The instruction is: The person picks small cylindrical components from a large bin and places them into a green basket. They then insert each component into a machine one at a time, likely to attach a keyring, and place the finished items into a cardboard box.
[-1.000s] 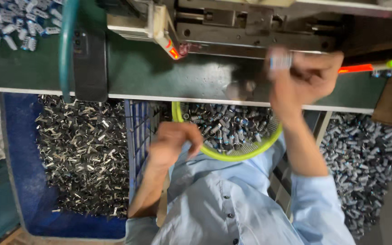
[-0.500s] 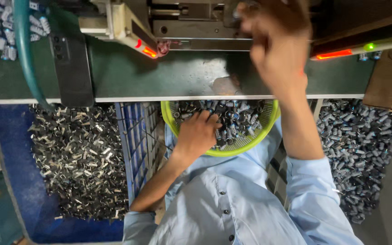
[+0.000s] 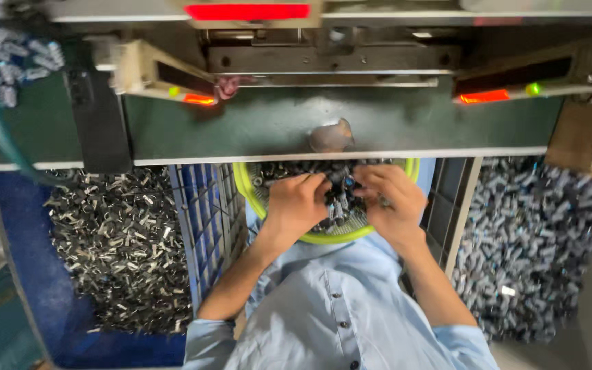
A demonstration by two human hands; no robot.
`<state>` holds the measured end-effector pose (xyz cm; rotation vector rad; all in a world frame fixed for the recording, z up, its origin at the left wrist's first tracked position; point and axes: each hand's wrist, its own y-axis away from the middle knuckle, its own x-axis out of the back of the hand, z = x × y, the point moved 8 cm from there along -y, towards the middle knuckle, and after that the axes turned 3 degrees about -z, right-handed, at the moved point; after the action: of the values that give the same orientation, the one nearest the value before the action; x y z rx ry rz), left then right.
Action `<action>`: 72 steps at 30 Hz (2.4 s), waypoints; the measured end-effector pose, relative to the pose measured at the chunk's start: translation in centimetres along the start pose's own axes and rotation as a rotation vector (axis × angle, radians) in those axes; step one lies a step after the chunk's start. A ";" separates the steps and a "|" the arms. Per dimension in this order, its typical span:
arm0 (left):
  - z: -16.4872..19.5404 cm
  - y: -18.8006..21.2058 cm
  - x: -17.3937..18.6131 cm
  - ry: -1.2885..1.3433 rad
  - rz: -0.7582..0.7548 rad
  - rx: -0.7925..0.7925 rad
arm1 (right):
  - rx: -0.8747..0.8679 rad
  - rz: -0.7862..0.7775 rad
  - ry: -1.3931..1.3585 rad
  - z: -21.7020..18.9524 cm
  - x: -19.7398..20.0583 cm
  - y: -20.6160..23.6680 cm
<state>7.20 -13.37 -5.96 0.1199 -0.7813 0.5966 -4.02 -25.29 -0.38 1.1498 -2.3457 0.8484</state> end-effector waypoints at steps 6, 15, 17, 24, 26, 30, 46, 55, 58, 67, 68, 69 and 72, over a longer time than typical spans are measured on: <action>3.6 0.6 5.5 0.353 0.097 -0.142 | -0.346 0.106 -0.701 4.2 -5.0 5.3; 2.6 0.7 4.9 0.532 0.115 -0.037 | -0.290 0.166 -0.806 5.1 -6.1 7.0; 2.3 1.0 5.0 0.552 0.126 -0.027 | -0.308 0.163 -0.790 5.4 -6.7 6.8; 3.9 1.6 5.7 0.028 0.175 -0.262 | -0.515 0.171 -0.993 6.6 -8.7 7.0; 4.7 2.1 5.9 -0.254 0.213 -0.391 | -0.579 0.130 -1.076 6.8 -9.4 6.8; 6.1 4.9 7.3 -0.490 0.338 -0.737 | -0.561 0.106 -1.361 5.9 -9.9 4.6; -2.8 4.6 4.9 1.255 0.201 -0.017 | 0.266 0.017 -0.106 -2.5 -1.5 -18.5; -2.7 3.4 6.2 1.216 0.179 -0.048 | 0.288 -0.172 -0.004 -9.4 -2.2 -7.8; -1.8 2.5 6.0 1.217 0.145 0.055 | -0.282 -0.228 -0.319 -2.8 -7.2 -3.2; 2.2 2.7 8.4 0.260 0.387 -0.302 | -0.576 0.136 -1.105 4.0 -8.9 5.5; 2.9 2.8 8.7 0.162 0.413 -0.389 | -0.524 0.131 -1.105 3.9 -9.0 5.3; 3.6 3.0 9.0 0.056 0.449 -0.480 | -0.460 0.121 -1.107 3.7 -9.1 4.9; 4.2 3.3 9.4 -0.082 0.380 -0.565 | -0.408 0.051 -1.119 3.8 -10.0 4.0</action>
<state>8.04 -7.62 3.18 -0.5362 -1.0350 0.7086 -1.74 -20.24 -10.39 1.6060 -3.1452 -0.4435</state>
